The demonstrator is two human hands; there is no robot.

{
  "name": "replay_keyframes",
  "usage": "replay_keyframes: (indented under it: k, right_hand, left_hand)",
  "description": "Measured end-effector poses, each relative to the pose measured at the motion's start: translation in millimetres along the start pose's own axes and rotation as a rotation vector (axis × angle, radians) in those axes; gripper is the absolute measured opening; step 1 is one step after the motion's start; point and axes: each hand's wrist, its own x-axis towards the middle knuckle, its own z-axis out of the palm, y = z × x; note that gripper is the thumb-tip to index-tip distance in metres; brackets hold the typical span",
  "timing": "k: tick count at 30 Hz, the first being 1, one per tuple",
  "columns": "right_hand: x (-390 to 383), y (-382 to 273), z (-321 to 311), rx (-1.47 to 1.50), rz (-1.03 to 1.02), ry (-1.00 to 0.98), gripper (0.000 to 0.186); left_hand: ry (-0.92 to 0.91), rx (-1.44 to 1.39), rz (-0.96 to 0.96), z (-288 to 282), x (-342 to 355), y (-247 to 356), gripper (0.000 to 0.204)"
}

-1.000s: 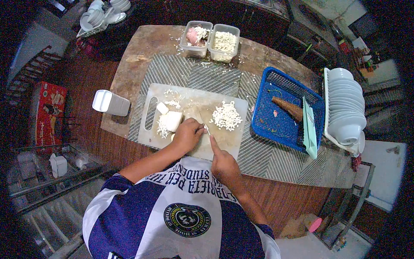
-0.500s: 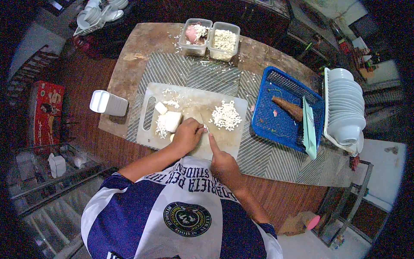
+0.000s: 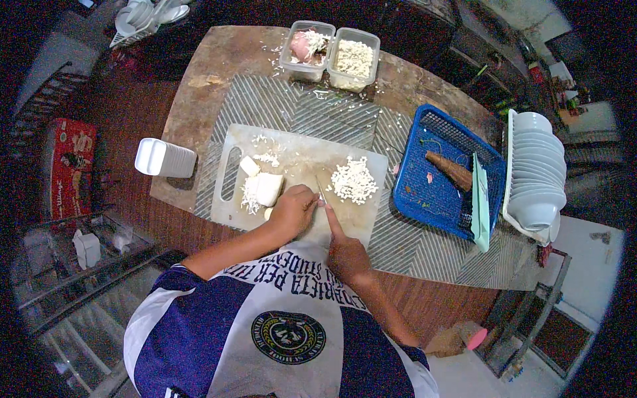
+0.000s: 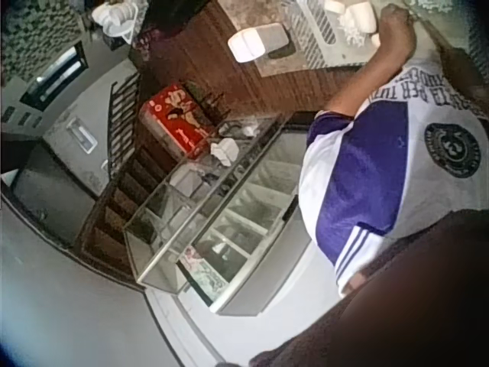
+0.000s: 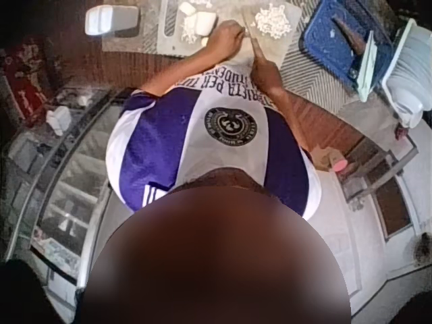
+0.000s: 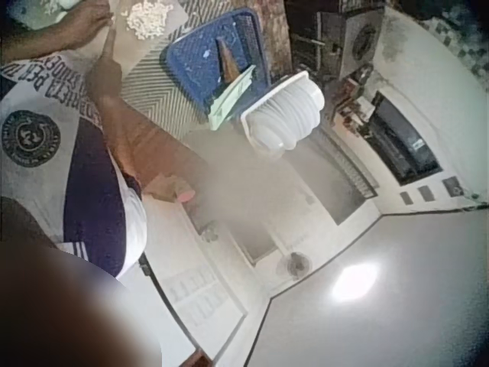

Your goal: Chopping an onion on a white cutting board using a kitchen knife.

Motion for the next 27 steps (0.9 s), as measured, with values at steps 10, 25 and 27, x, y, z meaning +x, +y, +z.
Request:
replay_keyframes:
  k: [10,25,27]
  right_hand:
    - [8,4,8,-0.036,0.108,-0.151,0.084]
    - [8,7,24,0.117,0.044,-0.016,0.084]
    - [1,4,20,0.105,0.062,-0.020,0.083]
  left_hand:
    - [0.000,0.000,0.033,0,-2,-3,0.009]
    - [-0.020,0.078,-0.006,-2,-4,7,0.007]
    - [-0.026,0.081,-0.001,-3,-4,7,0.008]
